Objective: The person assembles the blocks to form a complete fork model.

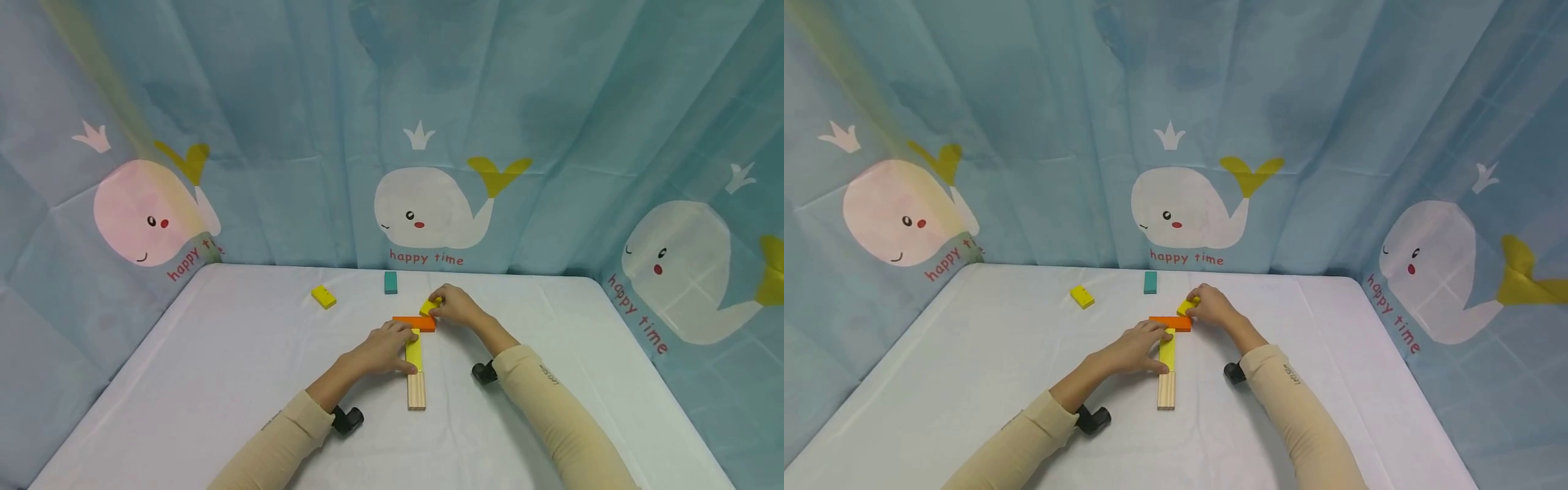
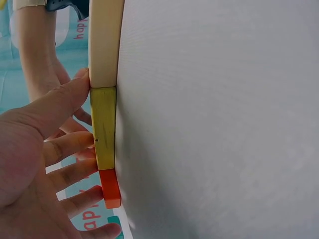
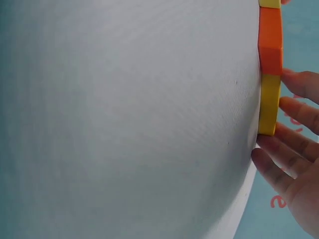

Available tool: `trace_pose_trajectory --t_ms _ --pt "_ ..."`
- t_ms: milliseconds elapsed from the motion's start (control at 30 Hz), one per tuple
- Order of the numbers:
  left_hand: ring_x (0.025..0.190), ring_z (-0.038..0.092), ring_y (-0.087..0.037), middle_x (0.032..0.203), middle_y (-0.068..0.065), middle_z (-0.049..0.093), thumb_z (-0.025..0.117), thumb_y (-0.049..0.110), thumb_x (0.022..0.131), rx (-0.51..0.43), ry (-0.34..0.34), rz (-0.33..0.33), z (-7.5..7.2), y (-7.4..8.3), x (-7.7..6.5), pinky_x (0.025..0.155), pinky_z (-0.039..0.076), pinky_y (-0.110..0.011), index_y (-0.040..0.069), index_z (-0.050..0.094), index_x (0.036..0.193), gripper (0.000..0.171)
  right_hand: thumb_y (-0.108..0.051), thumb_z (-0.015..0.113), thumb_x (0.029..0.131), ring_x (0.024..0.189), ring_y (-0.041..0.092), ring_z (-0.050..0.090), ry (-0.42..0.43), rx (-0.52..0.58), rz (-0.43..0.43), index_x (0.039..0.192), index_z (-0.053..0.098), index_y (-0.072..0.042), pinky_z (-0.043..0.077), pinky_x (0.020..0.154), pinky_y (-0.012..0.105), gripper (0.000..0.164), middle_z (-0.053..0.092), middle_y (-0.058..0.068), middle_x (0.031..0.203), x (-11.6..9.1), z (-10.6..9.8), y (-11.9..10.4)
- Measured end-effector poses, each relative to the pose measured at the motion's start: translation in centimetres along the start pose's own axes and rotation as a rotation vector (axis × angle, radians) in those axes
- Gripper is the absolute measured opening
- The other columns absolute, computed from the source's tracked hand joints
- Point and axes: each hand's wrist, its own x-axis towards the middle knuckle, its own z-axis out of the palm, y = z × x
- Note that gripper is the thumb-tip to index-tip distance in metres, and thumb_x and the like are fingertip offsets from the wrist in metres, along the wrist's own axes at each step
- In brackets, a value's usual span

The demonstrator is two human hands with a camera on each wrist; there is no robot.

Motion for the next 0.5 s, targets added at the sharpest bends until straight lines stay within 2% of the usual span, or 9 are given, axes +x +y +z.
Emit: trace_pose_trajectory --t_ms 500 --pt "0.138 0.039 -0.028 0.146 -0.005 0.048 0.076 0.046 0.081 0.011 -0.003 -0.002 0.07 0.0 0.08 0.108 0.039 -0.051 0.015 0.058 0.134 0.064 -0.02 0.073 0.087 0.106 0.026 0.057 -0.001 -0.012 -0.003 0.115 0.069 -0.004 0.05 0.098 0.042 0.032 0.061 0.013 0.122 -0.23 -0.06 -0.21"
